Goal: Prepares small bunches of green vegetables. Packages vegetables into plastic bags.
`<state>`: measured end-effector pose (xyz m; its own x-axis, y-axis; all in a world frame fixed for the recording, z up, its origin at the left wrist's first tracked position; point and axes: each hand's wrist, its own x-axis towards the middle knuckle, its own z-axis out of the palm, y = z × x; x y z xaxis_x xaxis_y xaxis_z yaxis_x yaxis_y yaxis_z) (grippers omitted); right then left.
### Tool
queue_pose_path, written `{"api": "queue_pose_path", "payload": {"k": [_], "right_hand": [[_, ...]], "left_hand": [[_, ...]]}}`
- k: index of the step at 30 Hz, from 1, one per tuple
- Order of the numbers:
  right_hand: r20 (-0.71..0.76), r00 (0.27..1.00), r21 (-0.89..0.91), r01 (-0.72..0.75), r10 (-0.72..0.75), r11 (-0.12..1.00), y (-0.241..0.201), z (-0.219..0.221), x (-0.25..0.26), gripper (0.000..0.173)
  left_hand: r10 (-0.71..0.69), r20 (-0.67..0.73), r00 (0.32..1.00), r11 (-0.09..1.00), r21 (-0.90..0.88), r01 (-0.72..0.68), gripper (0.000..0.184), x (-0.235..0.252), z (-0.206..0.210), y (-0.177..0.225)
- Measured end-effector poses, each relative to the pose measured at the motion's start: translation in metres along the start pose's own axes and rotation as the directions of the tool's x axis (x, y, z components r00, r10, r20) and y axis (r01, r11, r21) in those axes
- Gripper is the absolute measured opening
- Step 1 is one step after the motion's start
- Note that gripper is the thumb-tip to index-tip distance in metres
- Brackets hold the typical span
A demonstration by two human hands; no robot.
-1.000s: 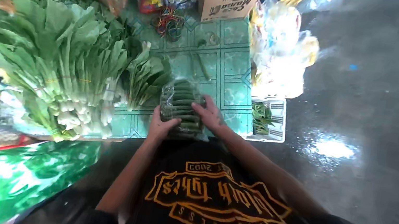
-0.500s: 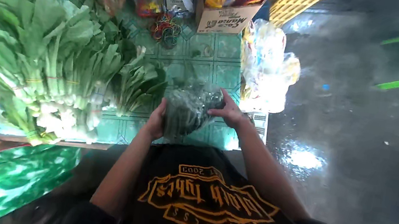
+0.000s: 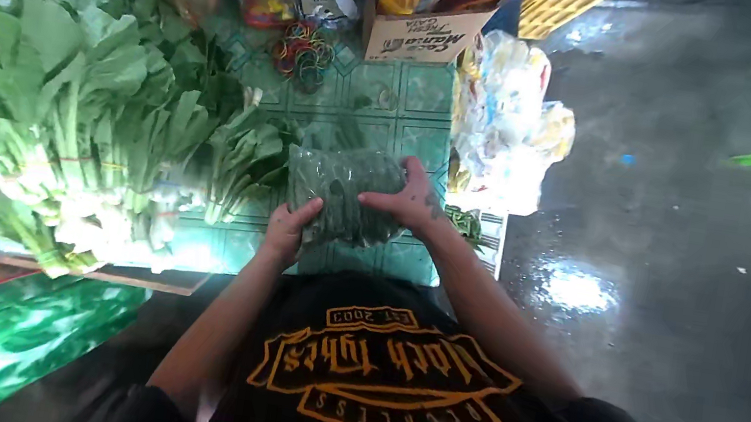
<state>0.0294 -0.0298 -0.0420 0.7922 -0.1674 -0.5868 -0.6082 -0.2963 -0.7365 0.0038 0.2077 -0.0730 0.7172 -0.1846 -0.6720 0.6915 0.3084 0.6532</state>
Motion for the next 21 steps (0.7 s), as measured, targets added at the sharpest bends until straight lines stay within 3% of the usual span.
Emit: {"api": "queue_pose_path", "payload": {"k": [4, 9, 13, 18, 21], "right_hand": [[0.008, 0.999, -0.195, -0.043, 0.045, 0.980, -0.028, -0.006, -0.004, 0.105], [0.283, 0.944, 0.192, 0.115, -0.168, 0.975, 0.043, -0.016, 0.056, 0.102], [0.320, 0.882, 0.337, 0.236, -0.347, 0.912, 0.067, -0.019, 0.051, 0.106], [0.312, 0.828, 0.203, 0.420, -0.465, 0.885, 0.085, -0.020, 0.043, 0.105], [0.367, 0.813, 0.126, 0.438, -0.452, 0.890, 0.083, -0.025, 0.040, 0.123]], "left_hand": [[-0.012, -0.041, 0.999, 0.999, 0.035, 0.013, 0.054, -0.003, 0.007, -0.001], [0.146, 0.114, 0.983, 0.948, 0.268, -0.171, 0.081, 0.016, -0.028, -0.008], [0.057, 0.294, 0.954, 0.883, 0.432, -0.185, 0.126, 0.022, -0.034, 0.006], [0.044, 0.427, 0.903, 0.779, 0.551, -0.299, 0.123, 0.032, -0.047, 0.012], [0.040, 0.518, 0.854, 0.678, 0.614, -0.404, 0.124, 0.030, -0.052, 0.011]]}}
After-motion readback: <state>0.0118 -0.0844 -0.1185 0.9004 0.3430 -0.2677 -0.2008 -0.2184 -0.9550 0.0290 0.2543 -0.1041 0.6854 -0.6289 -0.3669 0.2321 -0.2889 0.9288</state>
